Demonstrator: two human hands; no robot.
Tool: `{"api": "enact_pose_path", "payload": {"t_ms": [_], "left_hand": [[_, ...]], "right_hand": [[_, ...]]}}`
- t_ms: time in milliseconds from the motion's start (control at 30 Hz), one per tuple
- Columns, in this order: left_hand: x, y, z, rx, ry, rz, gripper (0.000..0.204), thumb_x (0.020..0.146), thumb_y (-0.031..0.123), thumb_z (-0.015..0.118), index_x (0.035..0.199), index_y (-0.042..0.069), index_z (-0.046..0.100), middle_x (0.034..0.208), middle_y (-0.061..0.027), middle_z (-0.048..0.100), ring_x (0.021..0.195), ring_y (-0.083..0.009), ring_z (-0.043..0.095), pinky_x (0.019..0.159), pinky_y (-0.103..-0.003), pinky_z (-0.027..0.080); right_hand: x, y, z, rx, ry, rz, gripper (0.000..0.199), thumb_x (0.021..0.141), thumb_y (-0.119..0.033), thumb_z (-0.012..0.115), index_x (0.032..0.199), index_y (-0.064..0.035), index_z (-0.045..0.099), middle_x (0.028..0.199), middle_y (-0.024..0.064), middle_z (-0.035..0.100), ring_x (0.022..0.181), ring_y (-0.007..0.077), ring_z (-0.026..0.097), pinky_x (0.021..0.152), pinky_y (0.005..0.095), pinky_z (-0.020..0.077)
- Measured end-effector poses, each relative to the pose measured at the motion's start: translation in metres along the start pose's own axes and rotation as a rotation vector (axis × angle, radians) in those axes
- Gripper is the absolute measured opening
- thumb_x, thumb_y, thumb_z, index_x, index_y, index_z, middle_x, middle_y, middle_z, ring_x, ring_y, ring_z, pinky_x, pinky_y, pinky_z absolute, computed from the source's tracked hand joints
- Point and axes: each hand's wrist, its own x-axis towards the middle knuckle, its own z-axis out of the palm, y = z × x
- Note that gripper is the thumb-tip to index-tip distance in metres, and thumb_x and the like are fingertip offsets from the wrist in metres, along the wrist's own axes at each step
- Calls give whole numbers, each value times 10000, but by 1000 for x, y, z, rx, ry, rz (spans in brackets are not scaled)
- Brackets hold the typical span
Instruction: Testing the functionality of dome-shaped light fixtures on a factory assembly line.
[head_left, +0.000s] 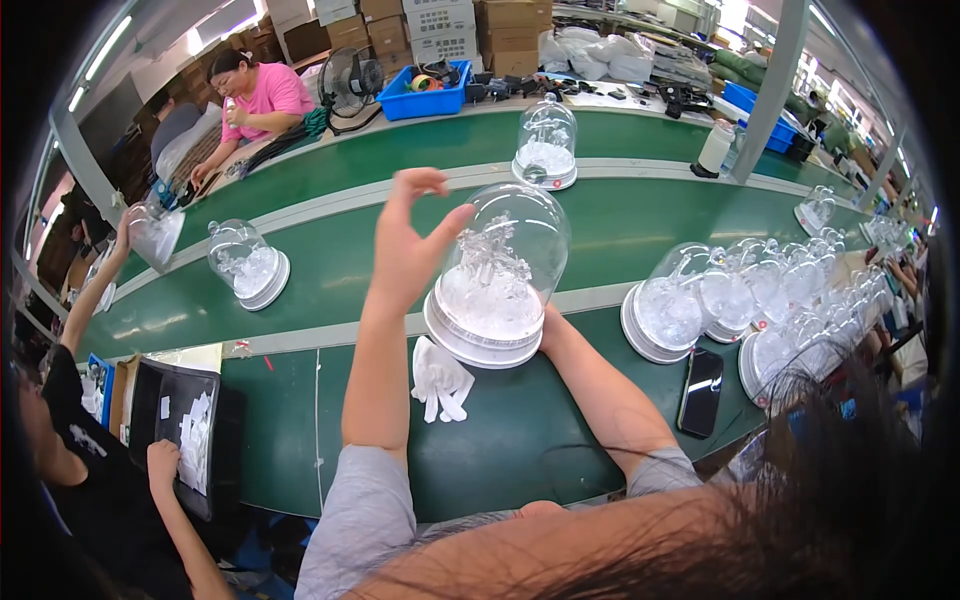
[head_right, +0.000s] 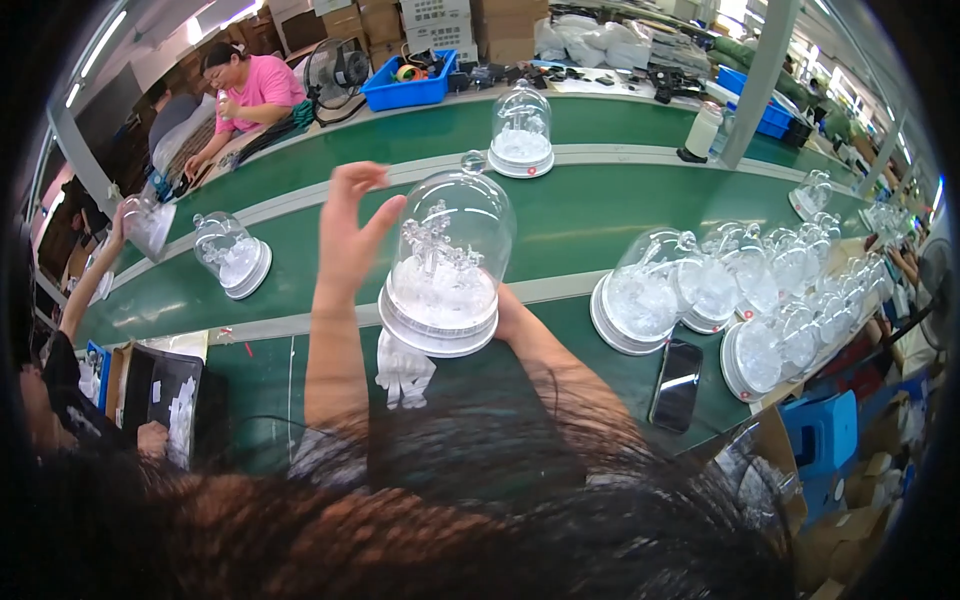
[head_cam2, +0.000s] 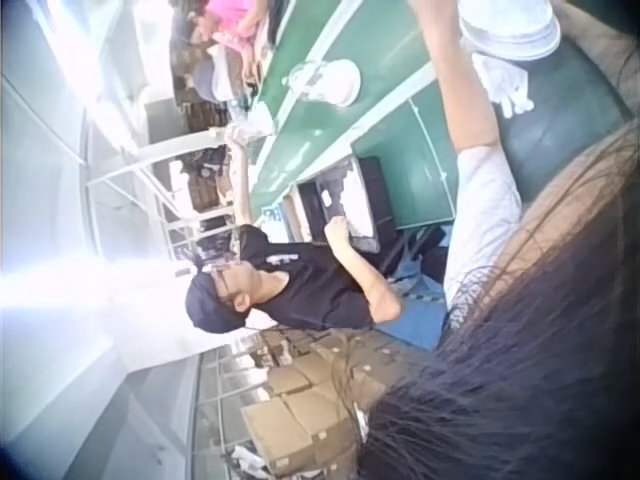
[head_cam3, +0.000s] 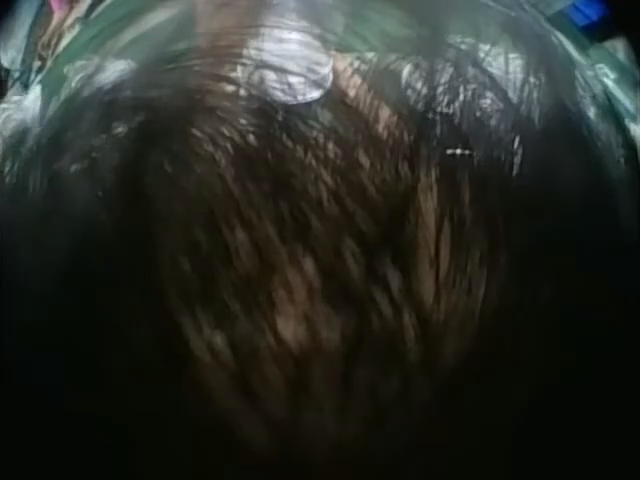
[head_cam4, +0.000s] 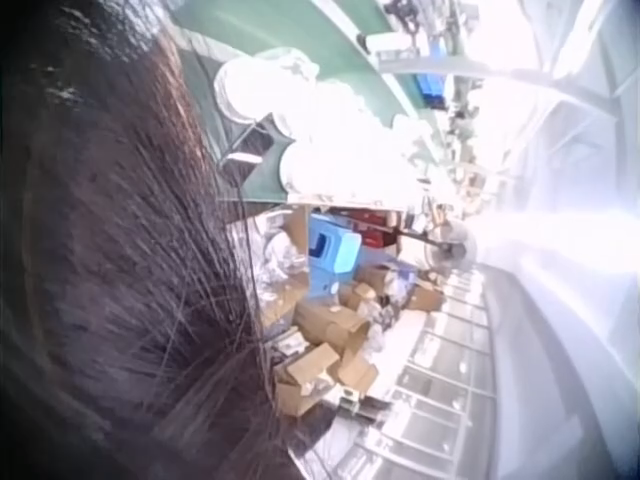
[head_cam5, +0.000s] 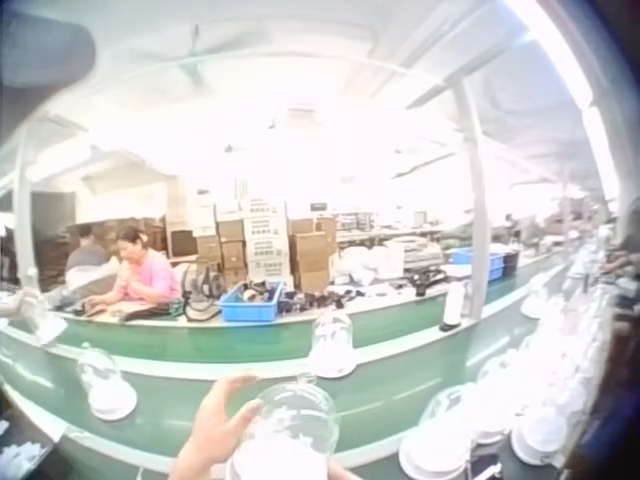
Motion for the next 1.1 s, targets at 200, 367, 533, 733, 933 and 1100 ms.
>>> {"api": "enact_pose_path", "payload": {"t_ms": [200,367,533,733,933,1100], "left_hand": [[-7,28,-29,75,-110,-116,353,726,-41,599,1057,35,503,699,-11,490,915,-161,591,906,-290,400],[-14,51,-22,129,-268,-133,492,716,-47,588,1183,32,457,671,-42,504,1137,-260,578,960,-328,385],[-14,42,-16,133,-403,-205,643,720,-42,596,1326,48,402,720,-78,540,1212,-296,533,994,-357,371],[-14,51,-24,132,-419,-67,743,710,5,678,1384,72,373,880,-67,579,1148,-275,543,997,-390,375],[-10,51,-44,142,-231,-213,548,714,4,656,1244,77,538,714,-18,466,981,-190,582,935,-314,393],[-8,42,-28,81,-298,-106,549,718,-21,611,1249,73,507,678,-26,492,1065,-225,591,978,-349,375]], "right_hand": [[0,-3,-6,56,35,-110,427,985,-264,429,1324,-6,464,1323,161,523,1169,269,553,1021,402,441],[0,-6,10,30,21,-150,440,987,-278,420,1335,-10,452,1327,157,521,1176,262,550,1023,400,439],[2,-4,6,57,55,-149,450,985,-290,425,1335,-9,452,1328,153,522,1172,261,553,1020,396,441],[4,-3,-5,85,56,-195,476,981,-316,432,1348,-14,437,1350,150,501,1203,272,525,1041,410,416],[2,-4,-6,154,37,-262,480,984,-325,424,1363,-31,420,1367,142,485,1225,281,504,1056,422,399],[1,-6,-1,165,26,-276,475,985,-327,421,1361,-36,426,1367,132,488,1224,277,505,1061,415,394]]}}
